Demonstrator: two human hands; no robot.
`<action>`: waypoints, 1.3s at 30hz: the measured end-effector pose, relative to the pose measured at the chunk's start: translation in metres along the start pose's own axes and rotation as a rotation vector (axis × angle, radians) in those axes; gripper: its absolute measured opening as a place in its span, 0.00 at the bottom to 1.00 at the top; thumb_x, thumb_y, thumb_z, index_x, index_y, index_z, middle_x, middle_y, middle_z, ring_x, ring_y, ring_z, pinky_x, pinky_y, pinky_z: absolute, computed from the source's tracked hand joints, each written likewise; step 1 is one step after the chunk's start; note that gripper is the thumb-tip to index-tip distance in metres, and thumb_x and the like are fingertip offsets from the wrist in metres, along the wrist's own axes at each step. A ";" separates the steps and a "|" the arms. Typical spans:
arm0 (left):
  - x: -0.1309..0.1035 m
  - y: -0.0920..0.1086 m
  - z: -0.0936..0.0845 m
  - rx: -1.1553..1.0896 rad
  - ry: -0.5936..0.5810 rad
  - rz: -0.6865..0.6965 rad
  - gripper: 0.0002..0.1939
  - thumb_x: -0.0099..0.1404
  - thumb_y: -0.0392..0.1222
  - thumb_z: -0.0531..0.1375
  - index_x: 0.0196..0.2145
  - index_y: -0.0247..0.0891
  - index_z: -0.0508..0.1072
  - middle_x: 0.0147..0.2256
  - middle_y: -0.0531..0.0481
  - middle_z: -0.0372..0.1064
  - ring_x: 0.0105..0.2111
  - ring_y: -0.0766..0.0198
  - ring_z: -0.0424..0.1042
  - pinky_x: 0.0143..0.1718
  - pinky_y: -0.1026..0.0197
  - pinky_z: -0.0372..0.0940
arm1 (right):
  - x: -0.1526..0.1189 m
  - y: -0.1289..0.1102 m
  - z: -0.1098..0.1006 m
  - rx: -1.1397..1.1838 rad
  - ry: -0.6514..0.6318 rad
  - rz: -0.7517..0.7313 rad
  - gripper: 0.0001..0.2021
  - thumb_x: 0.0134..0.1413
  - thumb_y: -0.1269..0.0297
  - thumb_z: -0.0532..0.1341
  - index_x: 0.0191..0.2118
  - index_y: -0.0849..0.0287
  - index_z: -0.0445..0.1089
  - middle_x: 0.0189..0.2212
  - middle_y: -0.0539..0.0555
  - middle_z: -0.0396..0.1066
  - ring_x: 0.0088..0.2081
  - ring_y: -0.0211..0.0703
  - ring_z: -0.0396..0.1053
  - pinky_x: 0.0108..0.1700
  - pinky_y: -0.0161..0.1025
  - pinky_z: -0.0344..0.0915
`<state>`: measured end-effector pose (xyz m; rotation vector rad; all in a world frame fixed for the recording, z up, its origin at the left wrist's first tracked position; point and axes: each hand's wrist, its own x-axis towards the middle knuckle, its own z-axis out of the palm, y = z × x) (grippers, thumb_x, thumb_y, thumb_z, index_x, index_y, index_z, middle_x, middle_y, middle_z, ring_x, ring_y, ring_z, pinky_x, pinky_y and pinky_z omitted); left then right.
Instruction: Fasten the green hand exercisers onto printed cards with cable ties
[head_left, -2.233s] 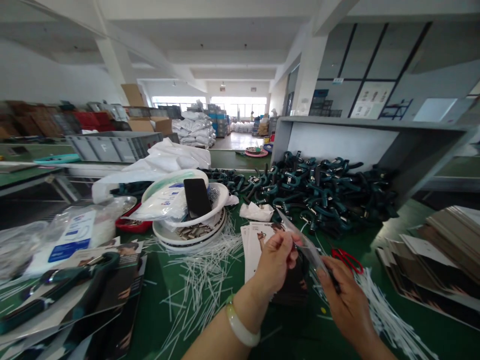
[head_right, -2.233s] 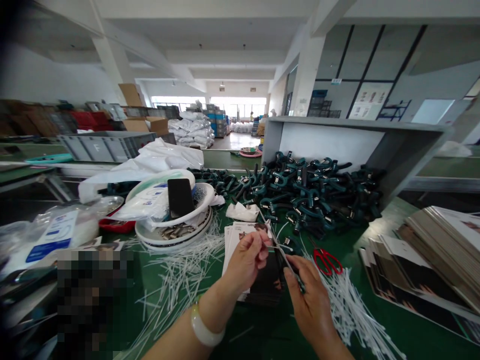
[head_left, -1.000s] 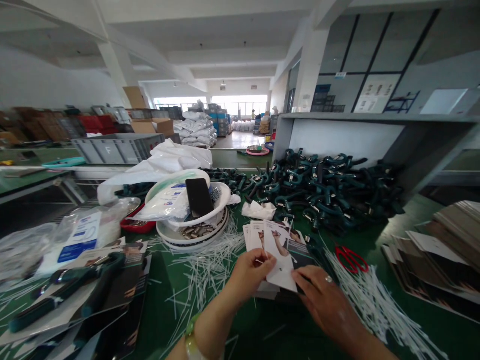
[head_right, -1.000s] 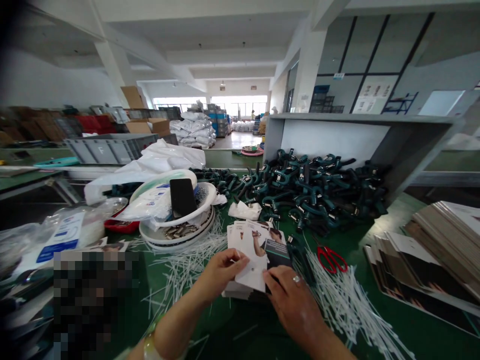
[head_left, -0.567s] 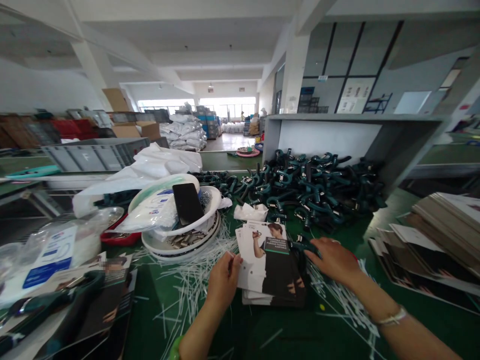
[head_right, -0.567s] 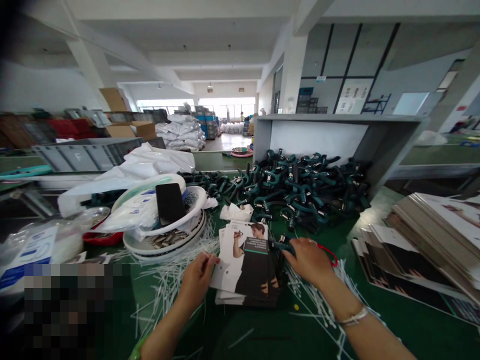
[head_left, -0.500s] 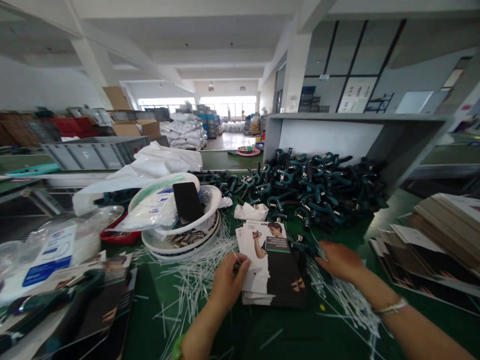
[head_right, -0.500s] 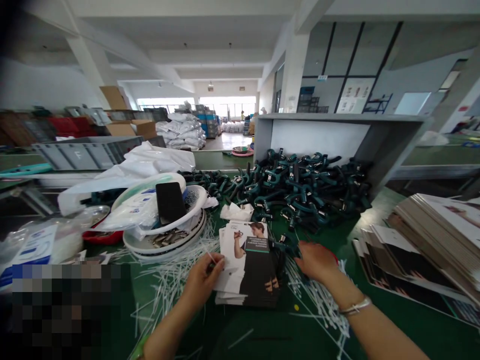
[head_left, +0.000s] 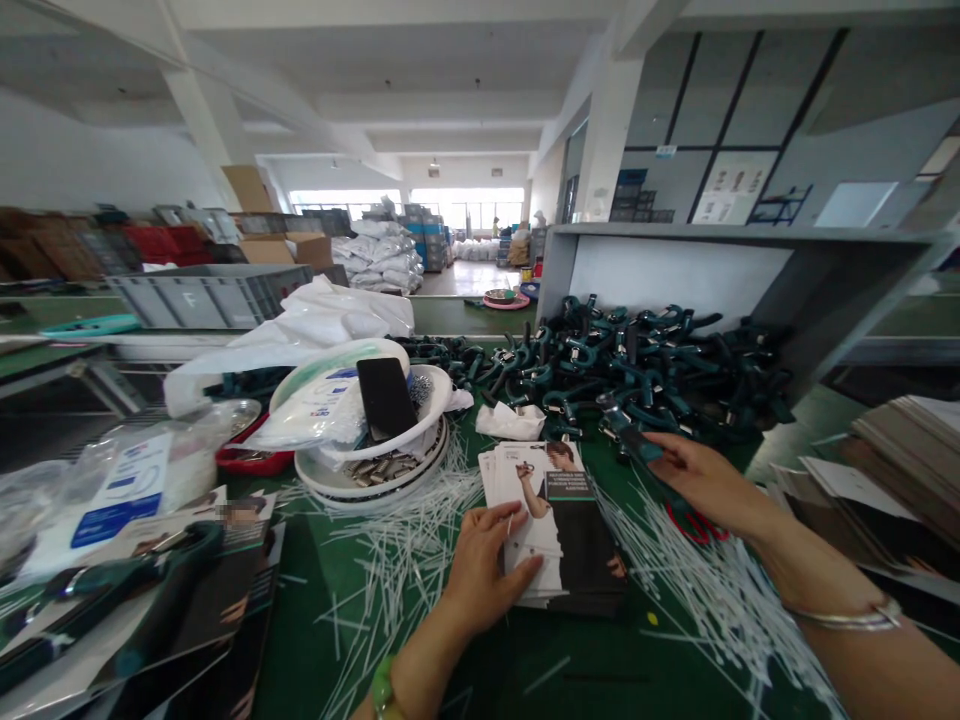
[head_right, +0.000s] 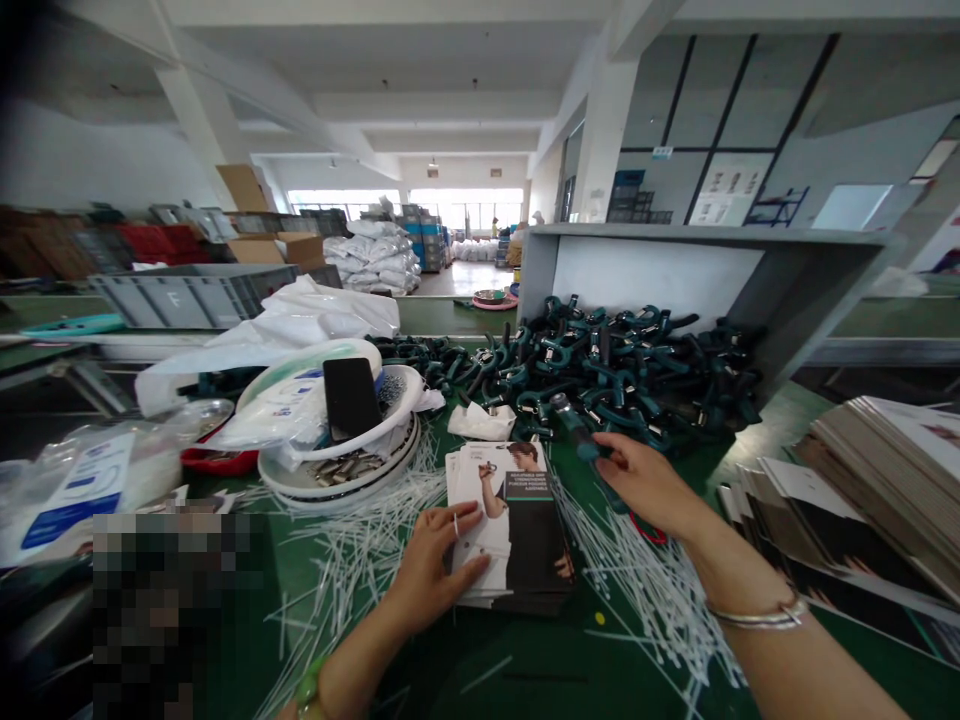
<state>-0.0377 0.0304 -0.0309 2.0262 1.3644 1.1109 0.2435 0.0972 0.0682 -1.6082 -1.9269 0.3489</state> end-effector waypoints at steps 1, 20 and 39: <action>0.001 -0.001 0.001 -0.019 0.008 0.003 0.22 0.54 0.48 0.62 0.48 0.45 0.72 0.50 0.44 0.67 0.48 0.49 0.63 0.51 0.45 0.55 | 0.003 -0.015 0.003 -0.016 -0.087 -0.037 0.19 0.52 0.61 0.53 0.48 0.62 0.69 0.24 0.51 0.73 0.25 0.39 0.69 0.26 0.34 0.60; -0.003 -0.019 -0.006 -0.729 0.009 -0.357 0.33 0.48 0.35 0.51 0.55 0.41 0.62 0.44 0.49 0.64 0.44 0.59 0.63 0.48 0.57 0.58 | -0.030 -0.066 0.054 -0.339 -0.430 -0.208 0.16 0.51 0.64 0.55 0.46 0.57 0.69 0.27 0.52 0.72 0.30 0.43 0.69 0.29 0.36 0.57; 0.103 0.028 0.010 0.313 -0.156 -0.100 0.09 0.58 0.48 0.58 0.33 0.48 0.78 0.36 0.51 0.76 0.37 0.59 0.71 0.38 0.61 0.60 | -0.031 -0.032 0.095 -0.051 -0.161 -0.434 0.10 0.56 0.68 0.52 0.33 0.57 0.72 0.31 0.53 0.67 0.34 0.40 0.66 0.36 0.36 0.62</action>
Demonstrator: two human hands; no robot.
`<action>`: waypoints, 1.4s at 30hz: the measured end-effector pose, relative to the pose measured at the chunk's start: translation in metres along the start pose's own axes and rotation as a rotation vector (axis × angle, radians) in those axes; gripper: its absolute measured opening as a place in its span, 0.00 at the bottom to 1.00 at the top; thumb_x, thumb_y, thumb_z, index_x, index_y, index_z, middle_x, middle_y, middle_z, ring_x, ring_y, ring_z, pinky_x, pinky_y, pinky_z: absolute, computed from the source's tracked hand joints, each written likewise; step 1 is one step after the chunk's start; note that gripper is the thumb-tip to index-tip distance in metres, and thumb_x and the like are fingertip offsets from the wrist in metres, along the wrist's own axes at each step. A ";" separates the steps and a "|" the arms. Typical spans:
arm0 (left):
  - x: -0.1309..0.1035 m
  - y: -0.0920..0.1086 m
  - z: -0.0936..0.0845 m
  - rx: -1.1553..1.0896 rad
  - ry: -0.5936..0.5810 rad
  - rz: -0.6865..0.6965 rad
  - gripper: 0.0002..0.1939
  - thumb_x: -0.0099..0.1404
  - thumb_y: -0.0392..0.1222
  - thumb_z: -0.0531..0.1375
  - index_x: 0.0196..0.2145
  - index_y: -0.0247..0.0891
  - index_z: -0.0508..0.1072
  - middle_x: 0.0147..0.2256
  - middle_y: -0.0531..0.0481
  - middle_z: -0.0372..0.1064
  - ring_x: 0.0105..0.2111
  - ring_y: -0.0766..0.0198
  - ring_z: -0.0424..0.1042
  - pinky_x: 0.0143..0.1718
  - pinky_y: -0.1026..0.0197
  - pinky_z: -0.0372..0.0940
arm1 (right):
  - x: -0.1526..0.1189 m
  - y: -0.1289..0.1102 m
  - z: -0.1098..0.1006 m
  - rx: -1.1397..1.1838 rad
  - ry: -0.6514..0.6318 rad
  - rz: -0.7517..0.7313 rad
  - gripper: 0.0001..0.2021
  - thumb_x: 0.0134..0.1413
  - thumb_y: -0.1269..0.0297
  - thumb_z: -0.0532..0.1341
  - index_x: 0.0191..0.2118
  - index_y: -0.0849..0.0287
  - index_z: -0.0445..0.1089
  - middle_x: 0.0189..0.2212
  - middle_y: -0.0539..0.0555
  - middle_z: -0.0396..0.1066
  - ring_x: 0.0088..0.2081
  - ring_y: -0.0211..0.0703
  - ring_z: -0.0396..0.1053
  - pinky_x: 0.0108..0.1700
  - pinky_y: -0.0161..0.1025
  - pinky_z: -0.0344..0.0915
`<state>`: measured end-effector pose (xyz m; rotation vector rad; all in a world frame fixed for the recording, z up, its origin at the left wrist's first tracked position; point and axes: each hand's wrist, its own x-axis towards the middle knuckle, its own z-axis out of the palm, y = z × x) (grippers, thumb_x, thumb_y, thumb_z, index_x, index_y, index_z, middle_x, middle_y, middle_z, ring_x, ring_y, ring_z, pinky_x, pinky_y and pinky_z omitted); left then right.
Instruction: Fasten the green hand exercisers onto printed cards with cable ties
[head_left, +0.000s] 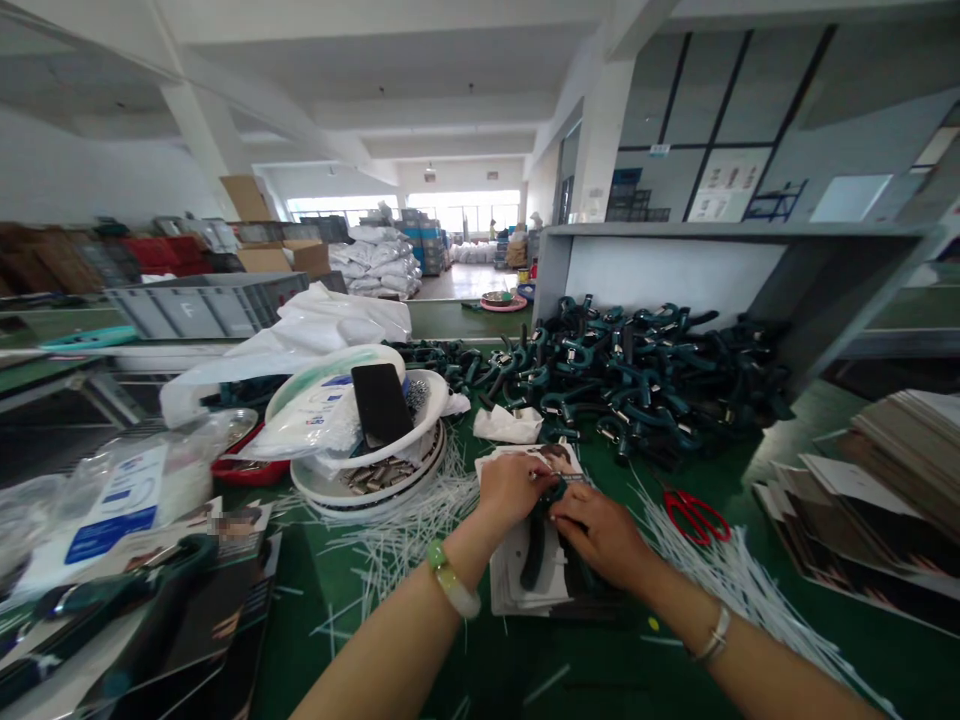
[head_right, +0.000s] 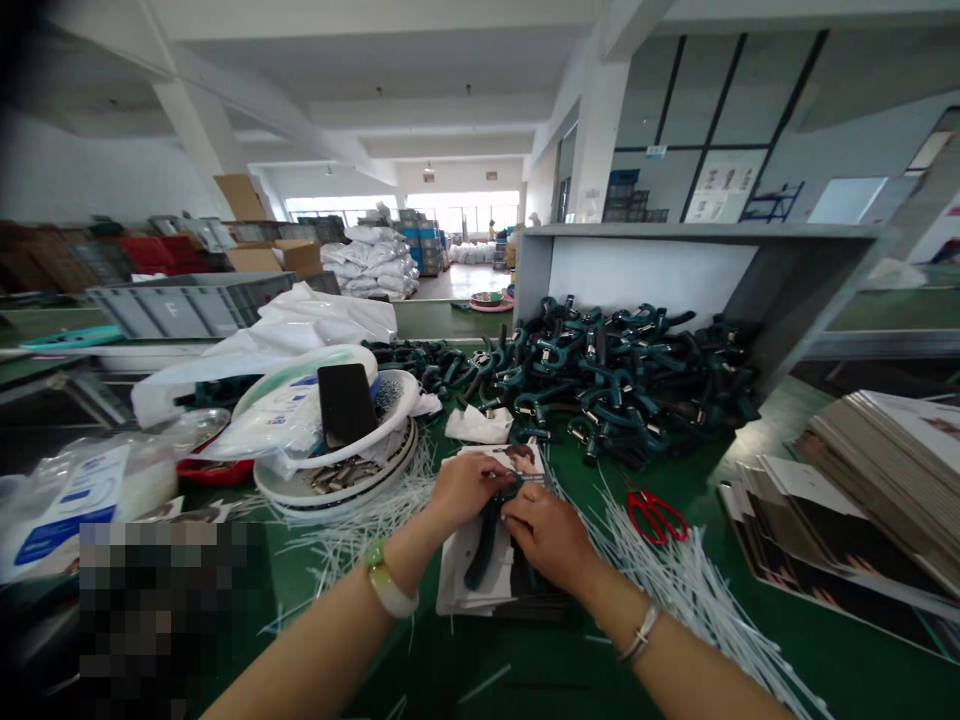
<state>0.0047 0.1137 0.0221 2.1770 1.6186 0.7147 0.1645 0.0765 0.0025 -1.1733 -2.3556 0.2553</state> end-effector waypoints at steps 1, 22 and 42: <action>-0.004 -0.001 0.000 0.012 0.008 0.020 0.08 0.57 0.47 0.59 0.33 0.48 0.78 0.36 0.51 0.75 0.38 0.59 0.70 0.40 0.60 0.59 | 0.000 0.001 0.001 0.081 0.054 -0.003 0.10 0.56 0.67 0.52 0.32 0.57 0.71 0.30 0.53 0.67 0.34 0.40 0.66 0.37 0.37 0.63; -0.034 -0.001 0.004 0.150 0.060 0.149 0.10 0.61 0.43 0.55 0.36 0.48 0.77 0.36 0.50 0.74 0.40 0.57 0.68 0.41 0.54 0.54 | -0.002 -0.010 0.014 0.480 0.211 0.296 0.10 0.52 0.57 0.57 0.27 0.58 0.69 0.24 0.50 0.64 0.28 0.40 0.62 0.31 0.36 0.60; -0.039 -0.017 0.003 -0.212 0.069 0.300 0.05 0.61 0.42 0.57 0.35 0.43 0.72 0.36 0.55 0.74 0.38 0.64 0.71 0.46 0.57 0.59 | 0.014 -0.002 0.013 0.577 0.061 0.500 0.09 0.40 0.60 0.60 0.18 0.58 0.63 0.15 0.44 0.53 0.20 0.35 0.52 0.23 0.34 0.47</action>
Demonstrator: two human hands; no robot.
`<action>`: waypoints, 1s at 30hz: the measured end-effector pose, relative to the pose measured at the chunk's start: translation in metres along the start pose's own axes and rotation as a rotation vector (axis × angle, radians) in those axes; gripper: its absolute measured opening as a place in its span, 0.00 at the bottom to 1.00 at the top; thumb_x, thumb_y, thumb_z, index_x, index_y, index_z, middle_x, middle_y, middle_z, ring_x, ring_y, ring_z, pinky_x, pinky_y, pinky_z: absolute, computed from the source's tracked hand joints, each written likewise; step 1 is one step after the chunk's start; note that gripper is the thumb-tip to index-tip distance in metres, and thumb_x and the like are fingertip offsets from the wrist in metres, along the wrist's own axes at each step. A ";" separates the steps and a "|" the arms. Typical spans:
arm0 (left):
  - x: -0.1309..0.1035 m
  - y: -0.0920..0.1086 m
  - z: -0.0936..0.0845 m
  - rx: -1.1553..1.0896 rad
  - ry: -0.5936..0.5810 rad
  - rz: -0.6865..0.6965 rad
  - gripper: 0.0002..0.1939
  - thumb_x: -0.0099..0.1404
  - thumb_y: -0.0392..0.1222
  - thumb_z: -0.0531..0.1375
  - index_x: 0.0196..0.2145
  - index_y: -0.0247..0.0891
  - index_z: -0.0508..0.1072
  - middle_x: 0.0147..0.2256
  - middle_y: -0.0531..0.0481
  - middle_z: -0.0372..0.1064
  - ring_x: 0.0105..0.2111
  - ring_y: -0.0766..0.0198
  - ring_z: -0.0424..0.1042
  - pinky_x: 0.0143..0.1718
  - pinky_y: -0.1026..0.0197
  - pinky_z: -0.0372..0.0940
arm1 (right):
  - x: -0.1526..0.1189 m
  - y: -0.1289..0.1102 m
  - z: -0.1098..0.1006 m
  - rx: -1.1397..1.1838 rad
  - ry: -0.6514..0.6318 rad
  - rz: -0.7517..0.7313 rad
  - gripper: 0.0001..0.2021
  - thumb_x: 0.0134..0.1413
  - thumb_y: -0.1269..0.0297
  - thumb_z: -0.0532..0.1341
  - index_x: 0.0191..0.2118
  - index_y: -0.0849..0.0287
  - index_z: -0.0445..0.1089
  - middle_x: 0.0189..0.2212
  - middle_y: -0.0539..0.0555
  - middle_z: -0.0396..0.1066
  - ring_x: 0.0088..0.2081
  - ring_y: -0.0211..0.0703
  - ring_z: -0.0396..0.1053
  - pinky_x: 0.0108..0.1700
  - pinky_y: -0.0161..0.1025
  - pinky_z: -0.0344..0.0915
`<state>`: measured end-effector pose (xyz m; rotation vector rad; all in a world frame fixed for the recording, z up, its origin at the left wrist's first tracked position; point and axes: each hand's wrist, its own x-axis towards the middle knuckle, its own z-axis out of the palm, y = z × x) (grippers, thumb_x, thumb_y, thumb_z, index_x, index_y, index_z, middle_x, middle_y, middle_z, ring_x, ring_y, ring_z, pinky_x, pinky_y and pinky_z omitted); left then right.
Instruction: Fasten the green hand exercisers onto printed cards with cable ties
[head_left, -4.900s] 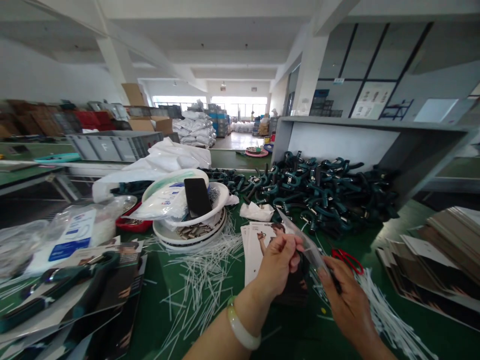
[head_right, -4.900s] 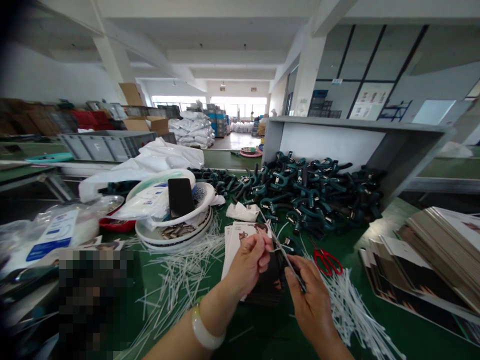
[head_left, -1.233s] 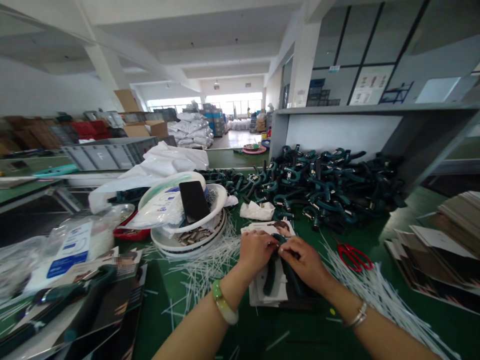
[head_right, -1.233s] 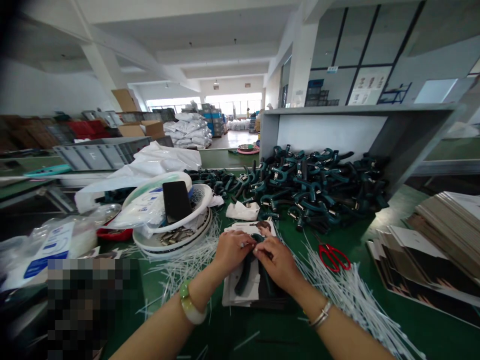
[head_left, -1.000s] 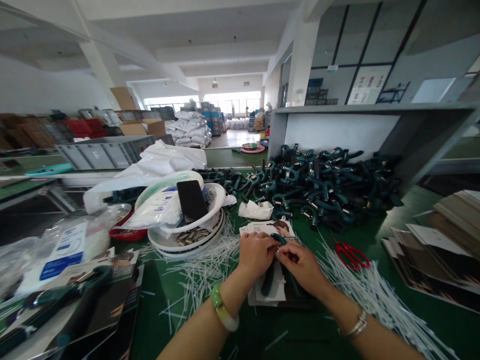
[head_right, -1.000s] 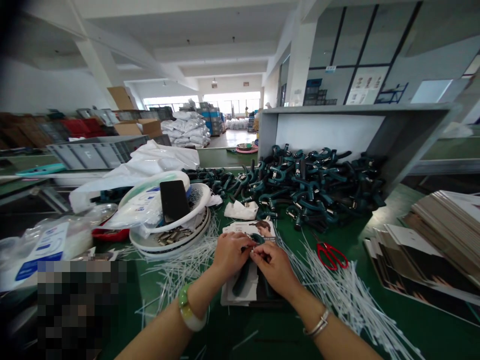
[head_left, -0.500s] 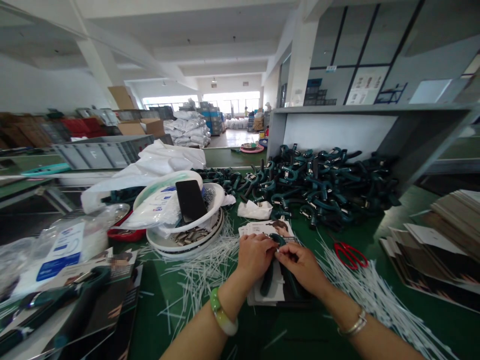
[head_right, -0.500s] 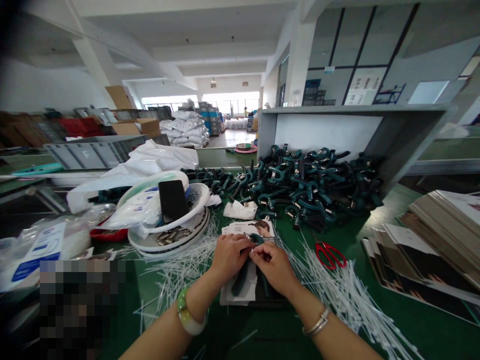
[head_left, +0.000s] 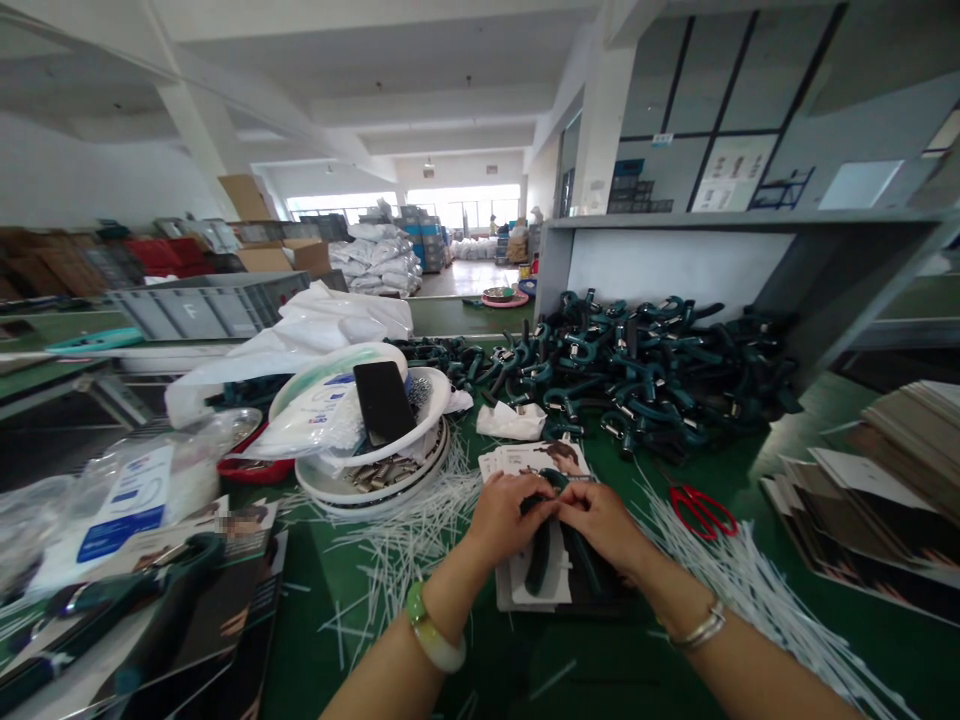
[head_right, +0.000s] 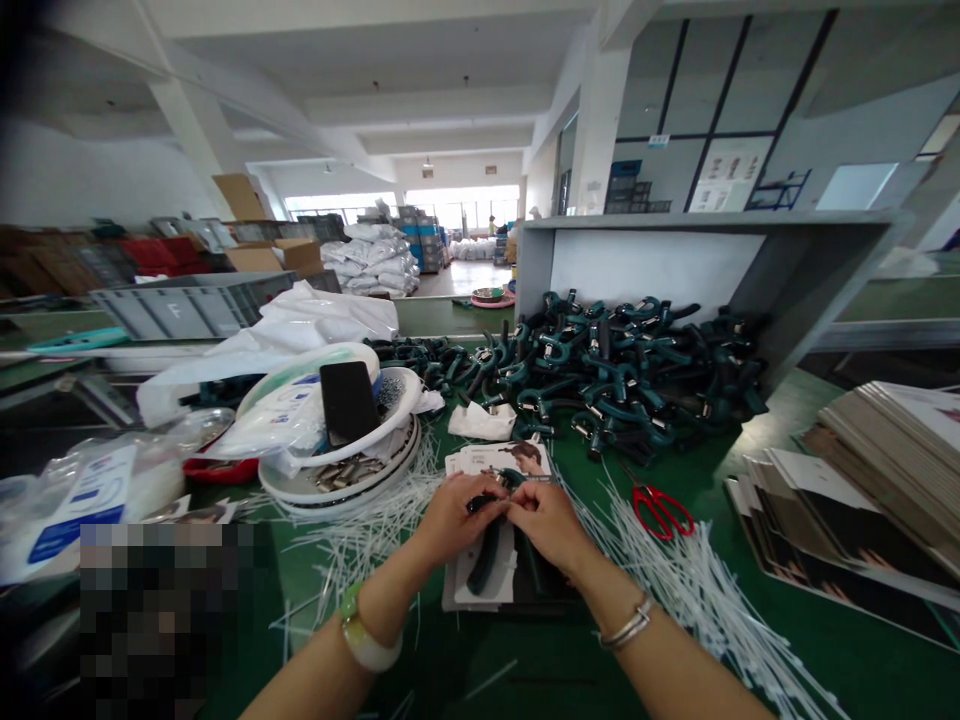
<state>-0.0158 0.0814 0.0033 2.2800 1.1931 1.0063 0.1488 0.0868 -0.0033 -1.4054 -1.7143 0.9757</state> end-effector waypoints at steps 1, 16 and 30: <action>0.001 0.002 0.002 0.044 0.011 0.002 0.05 0.62 0.41 0.56 0.34 0.43 0.72 0.37 0.55 0.74 0.39 0.63 0.71 0.48 0.55 0.57 | -0.001 0.001 0.000 -0.001 0.006 -0.007 0.09 0.41 0.59 0.59 0.19 0.58 0.63 0.15 0.44 0.53 0.20 0.35 0.52 0.23 0.34 0.47; -0.001 0.015 0.017 0.180 0.435 0.139 0.09 0.63 0.38 0.52 0.29 0.37 0.70 0.33 0.46 0.62 0.37 0.60 0.62 0.41 0.55 0.59 | -0.009 0.004 0.007 -0.086 0.160 -0.389 0.08 0.52 0.62 0.57 0.27 0.57 0.70 0.28 0.53 0.66 0.34 0.42 0.66 0.36 0.38 0.63; -0.024 0.014 0.012 0.196 0.098 -0.277 0.11 0.58 0.41 0.57 0.40 0.43 0.70 0.40 0.47 0.67 0.42 0.55 0.66 0.43 0.53 0.62 | -0.014 0.001 -0.002 -0.222 0.096 -0.571 0.08 0.57 0.66 0.53 0.30 0.58 0.68 0.31 0.54 0.69 0.36 0.41 0.67 0.41 0.39 0.64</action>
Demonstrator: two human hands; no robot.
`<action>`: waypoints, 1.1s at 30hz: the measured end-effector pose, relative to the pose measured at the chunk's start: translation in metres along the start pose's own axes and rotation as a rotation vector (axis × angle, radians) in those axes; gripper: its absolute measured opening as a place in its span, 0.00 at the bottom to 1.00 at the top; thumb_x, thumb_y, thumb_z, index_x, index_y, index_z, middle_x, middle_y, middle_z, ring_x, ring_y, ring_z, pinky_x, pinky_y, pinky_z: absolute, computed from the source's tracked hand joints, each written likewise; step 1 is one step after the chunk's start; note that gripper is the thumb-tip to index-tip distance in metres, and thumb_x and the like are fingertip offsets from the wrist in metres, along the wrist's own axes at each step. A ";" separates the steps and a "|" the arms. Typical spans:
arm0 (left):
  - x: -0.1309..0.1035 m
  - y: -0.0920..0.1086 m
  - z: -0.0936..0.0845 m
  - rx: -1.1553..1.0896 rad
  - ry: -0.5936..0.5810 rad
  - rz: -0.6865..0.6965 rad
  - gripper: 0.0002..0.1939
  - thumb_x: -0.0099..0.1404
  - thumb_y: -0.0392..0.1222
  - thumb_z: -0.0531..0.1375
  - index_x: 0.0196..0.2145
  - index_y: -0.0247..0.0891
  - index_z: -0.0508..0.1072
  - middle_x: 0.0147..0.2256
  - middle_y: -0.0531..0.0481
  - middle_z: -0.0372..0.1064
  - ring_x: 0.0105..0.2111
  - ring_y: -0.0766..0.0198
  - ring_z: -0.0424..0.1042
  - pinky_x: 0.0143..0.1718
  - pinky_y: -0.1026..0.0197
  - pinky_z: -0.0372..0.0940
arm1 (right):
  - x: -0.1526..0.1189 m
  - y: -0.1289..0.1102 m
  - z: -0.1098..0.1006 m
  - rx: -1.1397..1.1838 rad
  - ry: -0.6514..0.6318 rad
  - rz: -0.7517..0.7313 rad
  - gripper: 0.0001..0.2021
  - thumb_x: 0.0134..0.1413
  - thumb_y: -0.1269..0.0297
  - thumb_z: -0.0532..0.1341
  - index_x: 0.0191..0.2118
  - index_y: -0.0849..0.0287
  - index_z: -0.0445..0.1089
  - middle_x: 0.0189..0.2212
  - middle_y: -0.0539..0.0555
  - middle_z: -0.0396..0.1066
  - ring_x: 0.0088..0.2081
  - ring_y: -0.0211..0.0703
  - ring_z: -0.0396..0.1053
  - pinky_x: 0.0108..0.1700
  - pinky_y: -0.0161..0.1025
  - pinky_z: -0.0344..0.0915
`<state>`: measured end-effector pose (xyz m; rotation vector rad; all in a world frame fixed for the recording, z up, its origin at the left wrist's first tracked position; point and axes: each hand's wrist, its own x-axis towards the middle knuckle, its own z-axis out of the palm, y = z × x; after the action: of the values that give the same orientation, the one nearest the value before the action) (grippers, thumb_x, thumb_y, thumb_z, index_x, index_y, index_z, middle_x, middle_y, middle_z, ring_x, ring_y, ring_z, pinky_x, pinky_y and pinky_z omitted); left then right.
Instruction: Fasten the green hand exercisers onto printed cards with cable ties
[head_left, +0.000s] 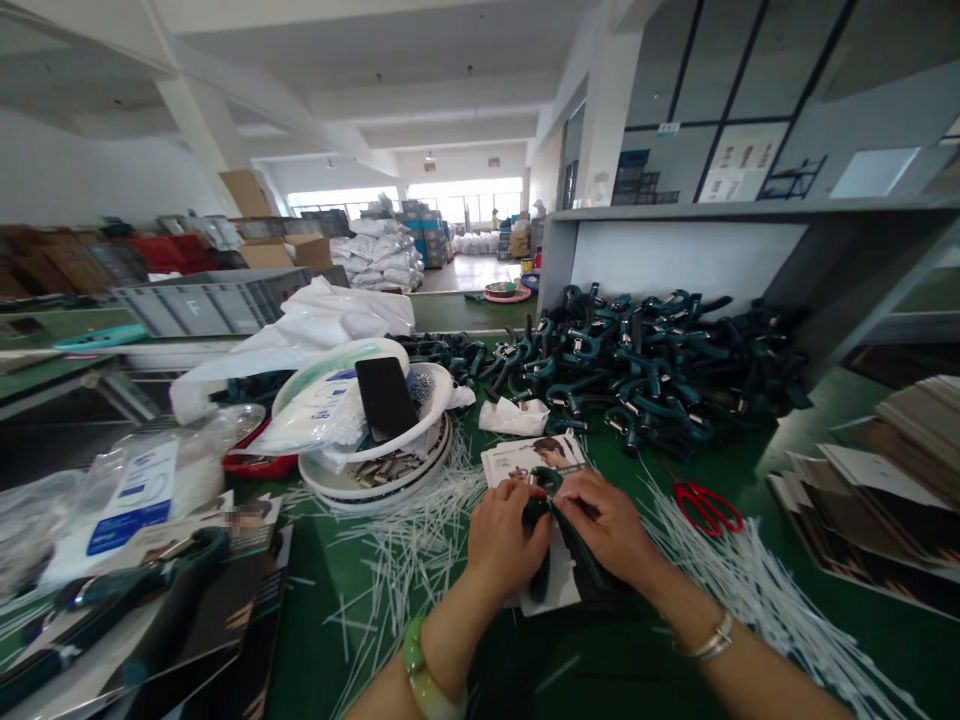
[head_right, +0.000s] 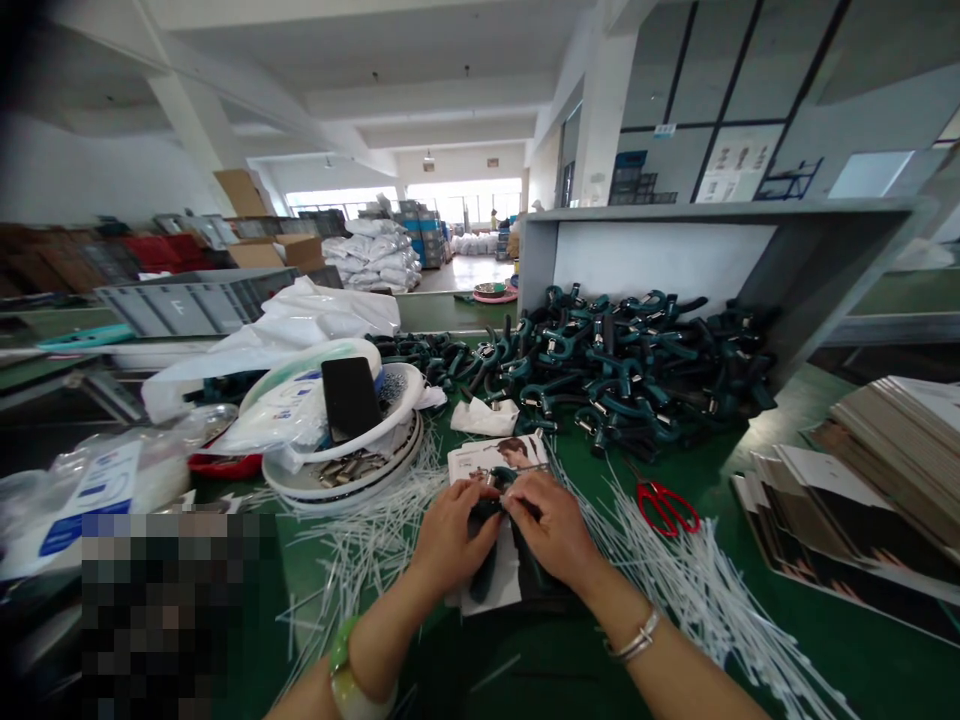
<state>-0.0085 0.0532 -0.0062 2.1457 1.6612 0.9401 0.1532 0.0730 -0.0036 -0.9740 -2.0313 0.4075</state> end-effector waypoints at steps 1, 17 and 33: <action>-0.001 0.000 0.003 -0.001 0.006 -0.038 0.11 0.58 0.40 0.56 0.40 0.44 0.70 0.40 0.47 0.68 0.42 0.55 0.66 0.43 0.53 0.62 | -0.003 -0.005 -0.003 -0.060 -0.065 -0.042 0.09 0.57 0.68 0.52 0.30 0.58 0.68 0.31 0.55 0.69 0.37 0.42 0.67 0.41 0.39 0.64; 0.017 0.012 -0.001 0.055 -0.100 -0.191 0.10 0.56 0.50 0.59 0.34 0.46 0.74 0.38 0.50 0.70 0.40 0.54 0.69 0.38 0.55 0.63 | -0.015 -0.006 -0.010 -0.141 -0.244 -0.149 0.10 0.57 0.71 0.50 0.31 0.60 0.68 0.34 0.56 0.67 0.38 0.41 0.64 0.40 0.38 0.62; -0.042 -0.031 -0.009 -0.548 0.261 -0.403 0.24 0.57 0.50 0.59 0.48 0.35 0.63 0.40 0.44 0.68 0.33 0.64 0.69 0.34 0.61 0.67 | -0.024 -0.040 -0.031 -0.496 -0.474 -0.167 0.06 0.49 0.66 0.57 0.33 0.56 0.71 0.39 0.57 0.66 0.39 0.47 0.63 0.35 0.40 0.61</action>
<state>-0.0429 0.0214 -0.0308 1.3214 1.6119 1.3824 0.1666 0.0266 0.0256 -1.0532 -2.7042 0.0354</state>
